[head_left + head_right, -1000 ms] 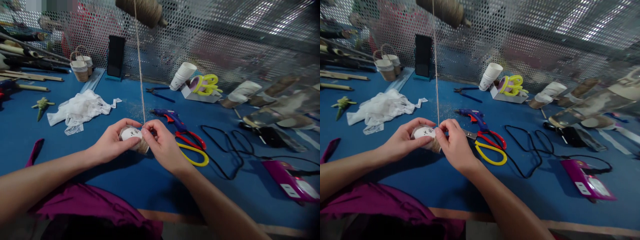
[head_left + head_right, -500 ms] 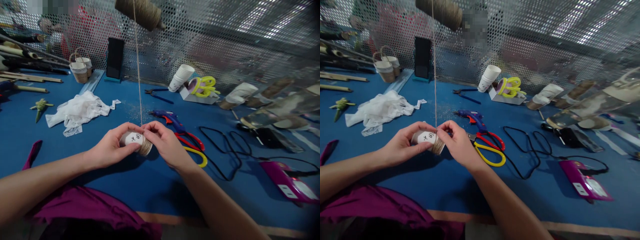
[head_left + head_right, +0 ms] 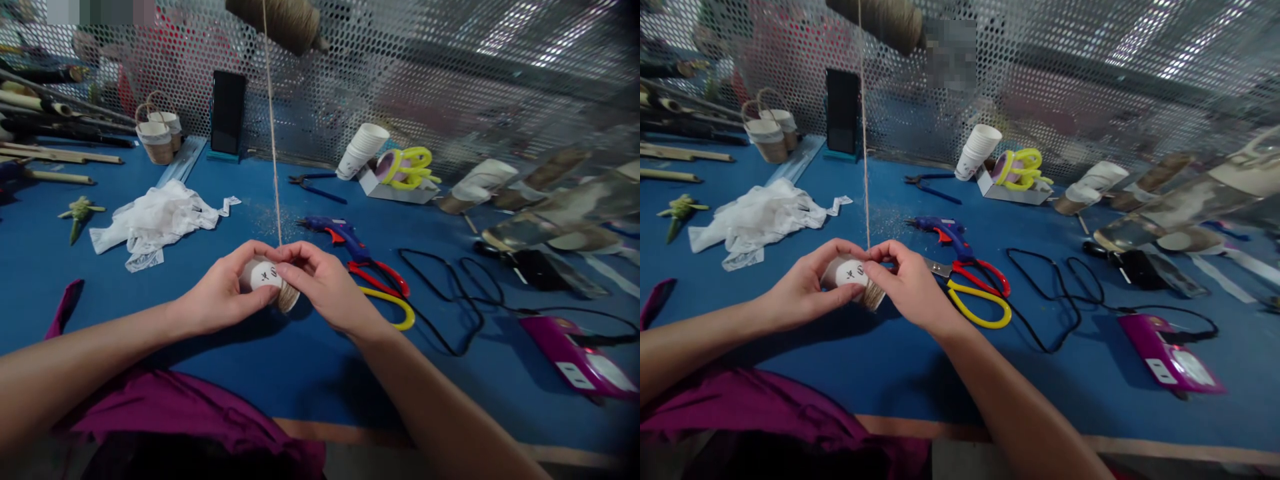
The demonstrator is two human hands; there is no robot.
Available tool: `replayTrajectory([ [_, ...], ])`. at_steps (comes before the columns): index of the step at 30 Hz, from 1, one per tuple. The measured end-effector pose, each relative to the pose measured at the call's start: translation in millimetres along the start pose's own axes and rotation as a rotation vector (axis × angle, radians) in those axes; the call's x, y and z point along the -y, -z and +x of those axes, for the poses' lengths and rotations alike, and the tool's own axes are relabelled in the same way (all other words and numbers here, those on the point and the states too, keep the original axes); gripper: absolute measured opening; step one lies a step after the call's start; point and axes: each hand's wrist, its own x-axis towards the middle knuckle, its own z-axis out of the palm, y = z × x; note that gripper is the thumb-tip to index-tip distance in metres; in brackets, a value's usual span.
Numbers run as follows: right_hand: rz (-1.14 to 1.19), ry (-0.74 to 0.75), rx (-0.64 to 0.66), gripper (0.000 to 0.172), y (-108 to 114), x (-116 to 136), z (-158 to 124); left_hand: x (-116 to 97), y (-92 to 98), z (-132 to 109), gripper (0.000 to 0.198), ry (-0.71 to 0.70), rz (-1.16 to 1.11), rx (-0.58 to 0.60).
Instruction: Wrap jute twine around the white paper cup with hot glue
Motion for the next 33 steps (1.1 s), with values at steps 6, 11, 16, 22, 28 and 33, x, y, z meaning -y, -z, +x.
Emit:
replayTrajectory([
  [6, 0.031, -0.026, -0.022, 0.014, -3.1, -0.7, 0.0, -3.6, -3.4, 1.8, 0.029, 0.082, -0.119, -0.038],
  [11, 0.148, -0.042, -0.074, 0.010, -2.9, -2.0, 2.9, -4.6, -2.4, 3.5, 0.034, 0.135, -0.138, -0.039],
  [16, 0.220, -0.092, -0.037, 0.009, 1.8, 5.5, 21.5, -1.4, -1.3, 2.2, 0.038, 0.132, 0.026, -0.025],
  [22, 0.224, -0.024, -0.001, 0.018, 10.4, 44.3, 72.2, -4.6, -0.8, 0.6, 0.039, 0.154, 0.166, 0.066],
  [28, 0.095, 0.183, -0.225, 0.025, 25.2, 65.3, 99.4, -4.3, -0.3, 2.1, 0.040, 0.167, 0.147, 0.054],
  [33, -0.468, 0.173, -0.032, 0.027, 26.7, 38.1, 73.0, -6.8, 0.5, 0.6, 0.042, 0.168, 0.027, 0.077],
])
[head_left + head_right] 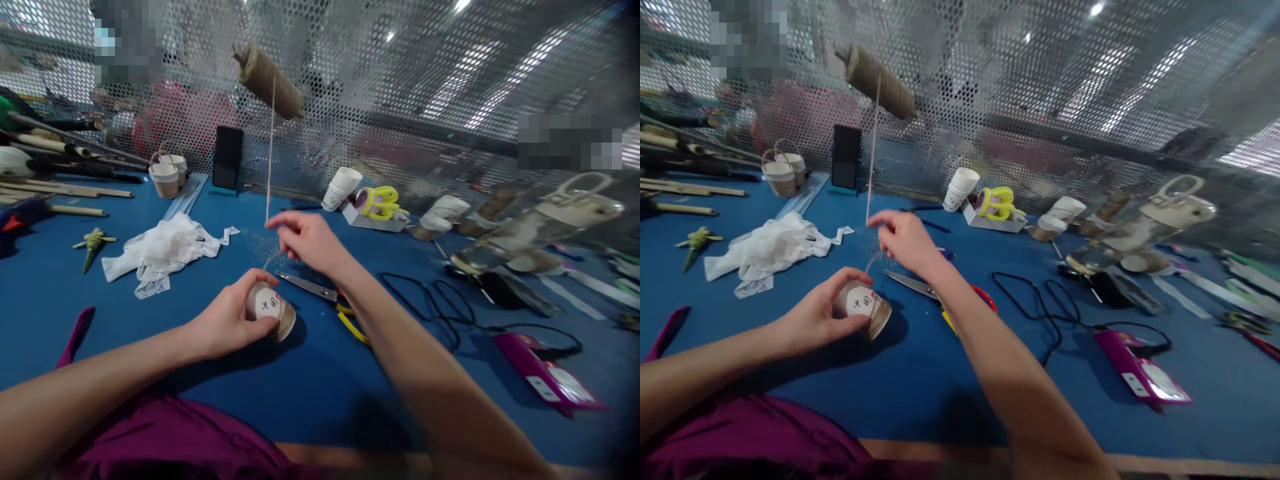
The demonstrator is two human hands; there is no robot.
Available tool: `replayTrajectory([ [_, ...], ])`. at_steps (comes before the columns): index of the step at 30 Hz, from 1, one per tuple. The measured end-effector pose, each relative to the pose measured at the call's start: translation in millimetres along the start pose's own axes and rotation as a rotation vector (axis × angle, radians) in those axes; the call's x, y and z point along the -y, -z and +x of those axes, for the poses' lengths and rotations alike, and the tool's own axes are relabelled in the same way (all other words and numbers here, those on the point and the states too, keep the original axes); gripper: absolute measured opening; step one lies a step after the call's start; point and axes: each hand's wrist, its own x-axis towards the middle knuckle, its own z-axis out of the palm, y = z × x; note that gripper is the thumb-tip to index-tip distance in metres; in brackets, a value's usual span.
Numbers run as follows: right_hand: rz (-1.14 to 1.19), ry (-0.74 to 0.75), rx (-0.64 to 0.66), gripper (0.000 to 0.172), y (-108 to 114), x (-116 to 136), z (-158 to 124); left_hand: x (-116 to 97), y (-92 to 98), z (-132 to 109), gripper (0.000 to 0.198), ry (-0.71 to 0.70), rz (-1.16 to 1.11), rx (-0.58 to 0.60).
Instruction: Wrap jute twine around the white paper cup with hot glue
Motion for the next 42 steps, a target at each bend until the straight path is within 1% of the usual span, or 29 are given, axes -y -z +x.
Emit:
replayTrajectory([
  [1, -0.140, 0.012, 0.131, 0.027, -3.8, -4.7, -9.5, -1.3, 0.0, -0.6, 0.041, 0.001, -0.058, 0.028],
  [2, -0.177, 0.016, 0.206, 0.025, -7.7, -9.0, -19.3, -2.6, -0.2, -1.2, 0.041, 0.004, -0.131, 0.067],
  [6, -0.207, -0.019, 0.463, 0.019, -19.0, -19.8, -54.9, -7.1, -1.9, -2.8, 0.042, 0.036, -0.431, 0.262],
  [9, -0.197, -0.062, 0.584, 0.016, -21.5, -21.0, -70.4, -8.9, -1.5, -3.9, 0.042, 0.084, -0.564, 0.371],
  [12, -0.174, -0.073, 0.627, 0.015, -21.4, -19.8, -72.4, -9.3, 1.5, -3.9, 0.040, 0.102, -0.586, 0.395],
  [14, -0.168, -0.061, 0.579, 0.015, -22.0, -19.5, -68.6, -8.1, 3.9, -2.4, 0.038, 0.085, -0.526, 0.350],
  [17, -0.195, -0.054, 0.425, 0.018, -23.6, -20.6, -62.5, -4.5, 6.3, 0.9, 0.036, 0.045, -0.358, 0.233],
  [20, -0.257, -0.057, 0.281, 0.011, -18.3, -24.8, -58.0, -0.8, 7.0, 3.3, 0.032, 0.010, -0.214, 0.155],
  [22, -0.321, -0.092, 0.139, 0.009, -6.4, -31.8, -54.1, 0.9, 7.1, 4.0, 0.031, -0.011, -0.147, 0.123],
  [23, -0.360, -0.132, 0.047, 0.010, 2.0, -37.2, -51.7, 1.5, 7.2, 4.2, 0.031, -0.020, -0.114, 0.105],
  [24, -0.403, -0.189, -0.058, 0.012, 11.2, -43.7, -49.0, 2.0, 7.5, 4.5, 0.032, -0.029, -0.081, 0.084],
  [25, -0.436, -0.246, -0.127, 0.011, 20.5, -51.3, -46.3, 2.6, 7.9, 4.8, 0.032, -0.038, -0.047, 0.060],
  [26, -0.460, -0.303, -0.168, 0.006, 29.0, -59.4, -43.8, 3.1, 8.3, 5.1, 0.033, -0.047, -0.014, 0.036],
  [27, -0.471, -0.355, -0.179, 0.004, 36.1, -67.7, -41.6, 3.8, 8.8, 5.6, 0.033, -0.054, 0.015, 0.010],
  [29, -0.462, -0.441, -0.161, 0.017, 44.2, -82.6, -38.7, 5.3, 9.6, 6.7, 0.033, -0.066, 0.055, -0.030],
  [31, -0.432, -0.487, -0.156, 0.025, 44.9, -92.3, -37.8, 6.8, 9.8, 7.8, 0.032, -0.074, 0.071, -0.044],
  [33, -0.386, -0.505, -0.186, 0.024, 42.0, -94.7, -38.7, 8.1, 9.5, 8.9, 0.032, -0.079, 0.085, -0.049],
  [36, -0.276, -0.498, -0.252, 0.020, 39.7, -84.4, -43.7, 8.9, 9.6, 9.7, 0.030, -0.072, 0.129, -0.062],
  [39, -0.109, -0.433, -0.290, 0.025, 41.8, -62.0, -53.1, 9.1, 11.5, 10.0, 0.030, -0.065, 0.199, -0.059],
  [40, -0.029, -0.398, -0.284, 0.025, 42.5, -53.6, -57.2, 9.1, 12.4, 10.0, 0.030, -0.064, 0.224, -0.052],
  [41, 0.149, -0.369, -0.267, 0.027, 42.7, -45.4, -61.4, 9.0, 13.4, 10.1, 0.030, -0.063, 0.249, -0.042],
  [42, 0.268, -0.386, -0.223, 0.027, 42.2, -37.7, -65.7, 8.9, 14.2, 10.2, 0.030, -0.063, 0.270, -0.032],
])
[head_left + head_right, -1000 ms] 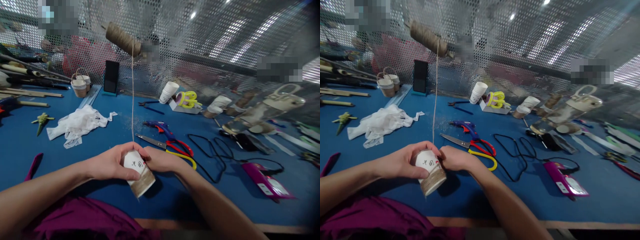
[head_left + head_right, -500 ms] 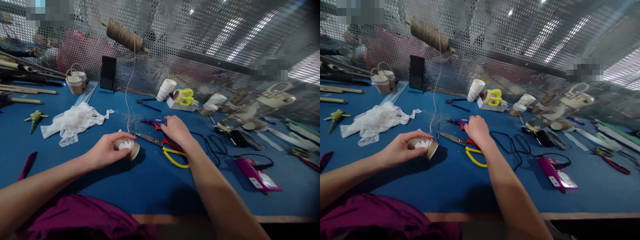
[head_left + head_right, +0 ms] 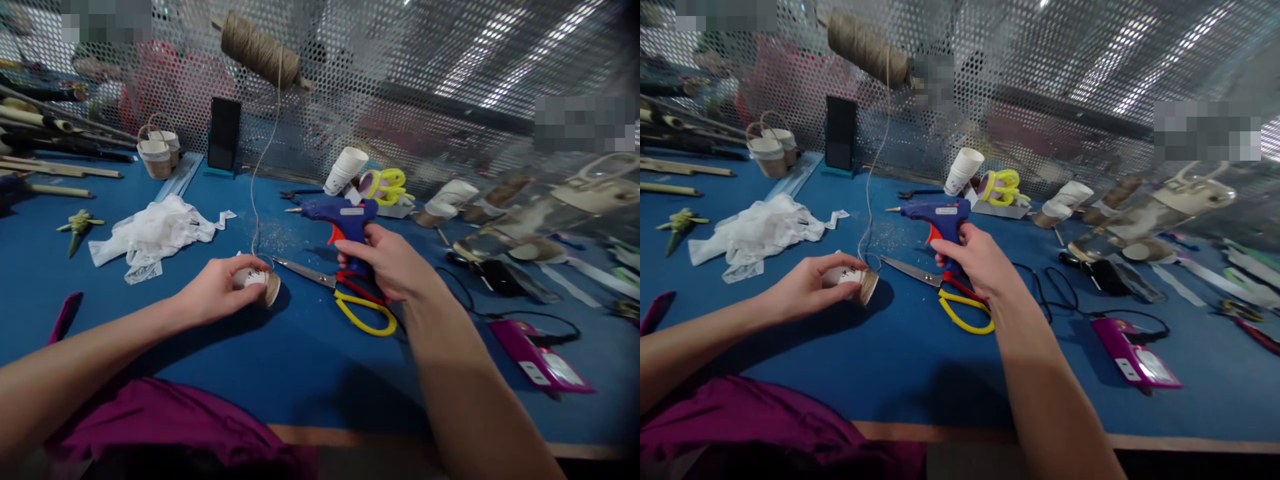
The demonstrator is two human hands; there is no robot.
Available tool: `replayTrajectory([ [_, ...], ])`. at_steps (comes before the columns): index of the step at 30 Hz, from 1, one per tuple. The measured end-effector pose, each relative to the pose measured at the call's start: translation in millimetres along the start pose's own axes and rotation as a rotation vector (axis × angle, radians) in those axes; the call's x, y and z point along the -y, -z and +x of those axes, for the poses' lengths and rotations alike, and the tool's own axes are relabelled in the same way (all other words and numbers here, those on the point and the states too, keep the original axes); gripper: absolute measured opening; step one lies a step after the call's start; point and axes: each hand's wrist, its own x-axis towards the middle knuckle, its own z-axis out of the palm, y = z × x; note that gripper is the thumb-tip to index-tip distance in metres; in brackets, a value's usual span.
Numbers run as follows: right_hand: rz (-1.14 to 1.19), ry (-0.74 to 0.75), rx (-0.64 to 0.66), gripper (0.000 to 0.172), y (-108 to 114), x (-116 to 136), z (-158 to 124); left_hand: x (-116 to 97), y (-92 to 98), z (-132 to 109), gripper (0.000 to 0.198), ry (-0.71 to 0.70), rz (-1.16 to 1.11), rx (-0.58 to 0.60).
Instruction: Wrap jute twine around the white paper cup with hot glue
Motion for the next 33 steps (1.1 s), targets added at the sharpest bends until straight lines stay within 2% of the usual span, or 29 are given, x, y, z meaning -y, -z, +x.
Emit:
replayTrajectory([
  [3, 0.080, -0.054, 0.092, 0.026, -5.5, 10.0, -18.1, -0.4, 2.1, 0.4, 0.029, 0.005, 0.040, 0.019],
  [9, 0.050, -0.011, 0.208, 0.018, -13.3, 9.8, -32.7, -0.8, 4.1, 0.7, 0.030, 0.005, 0.080, 0.053],
  [11, 0.016, -0.017, 0.214, 0.016, -12.4, 7.9, -34.4, -0.2, 4.5, 0.8, 0.029, -0.021, 0.074, 0.054],
  [16, -0.173, -0.060, 0.232, 0.024, -8.2, 7.2, -40.3, 1.3, 4.2, 1.8, 0.027, -0.056, 0.057, 0.043],
  [24, -0.266, 0.054, 0.274, 0.031, -11.0, 15.9, -49.3, 7.1, 1.3, 2.2, 0.027, 0.000, 0.021, 0.002],
  [29, -0.298, 0.119, 0.246, 0.023, -16.0, 13.7, -52.6, 6.3, 1.6, 1.3, 0.027, 0.006, 0.003, 0.010],
  [33, -0.327, 0.099, 0.244, 0.015, -14.6, 8.6, -53.8, 4.1, 3.0, 0.9, 0.025, -0.032, 0.055, 0.024],
])
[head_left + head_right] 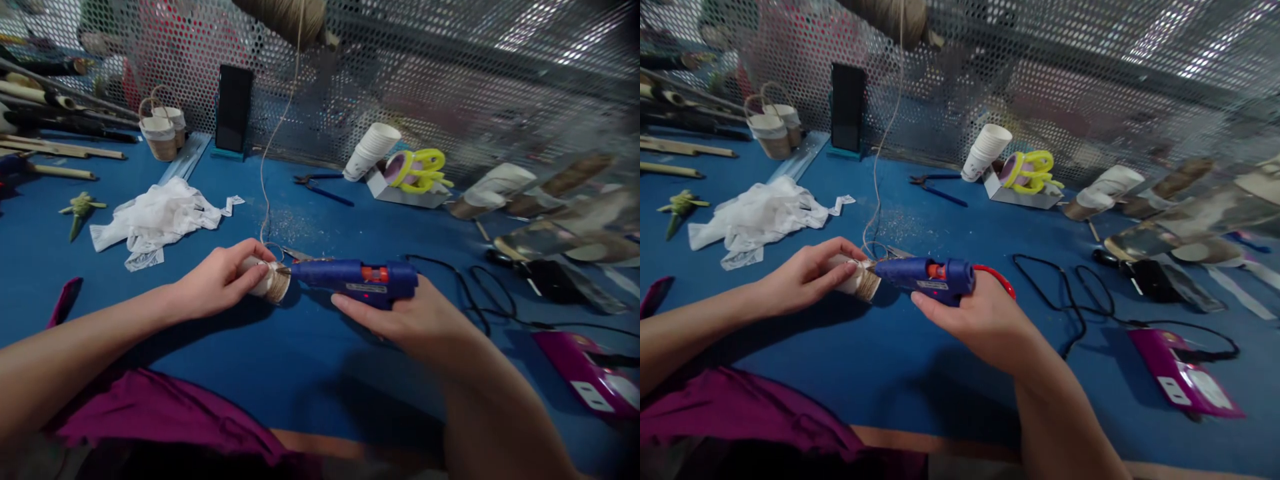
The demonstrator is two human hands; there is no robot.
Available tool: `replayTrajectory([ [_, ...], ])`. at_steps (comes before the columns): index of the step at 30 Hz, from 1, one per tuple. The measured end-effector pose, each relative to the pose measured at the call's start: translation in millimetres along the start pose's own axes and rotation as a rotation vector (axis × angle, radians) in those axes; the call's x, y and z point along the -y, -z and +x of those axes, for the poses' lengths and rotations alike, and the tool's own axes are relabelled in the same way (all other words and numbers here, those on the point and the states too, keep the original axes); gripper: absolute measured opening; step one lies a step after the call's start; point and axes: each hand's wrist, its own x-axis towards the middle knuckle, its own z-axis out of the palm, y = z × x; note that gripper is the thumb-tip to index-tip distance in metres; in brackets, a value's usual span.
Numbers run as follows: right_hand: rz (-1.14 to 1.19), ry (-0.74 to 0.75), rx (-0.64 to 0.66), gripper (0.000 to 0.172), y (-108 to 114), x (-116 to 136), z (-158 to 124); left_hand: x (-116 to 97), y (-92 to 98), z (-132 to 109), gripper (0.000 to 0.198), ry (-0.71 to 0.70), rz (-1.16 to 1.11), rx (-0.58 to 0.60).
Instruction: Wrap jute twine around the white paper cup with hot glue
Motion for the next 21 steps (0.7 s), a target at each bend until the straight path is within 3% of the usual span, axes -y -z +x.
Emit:
replayTrajectory([
  [7, -0.093, -0.055, -0.052, 0.016, -1.5, 3.2, -1.7, -0.5, 1.0, -0.8, 0.025, -0.052, 0.024, -0.010],
  [13, -0.113, 0.094, -0.144, 0.013, -5.4, -5.0, -3.6, 0.1, 0.6, -1.0, 0.023, -0.082, 0.046, -0.029],
  [16, -0.153, 0.125, -0.119, 0.014, -5.0, -4.5, -3.6, 1.1, 0.5, -0.8, 0.023, -0.087, 0.048, -0.026],
  [21, -0.185, 0.055, -0.108, 0.014, -6.1, 0.3, -2.6, 1.8, 1.0, -1.4, 0.023, -0.100, 0.055, -0.025],
])
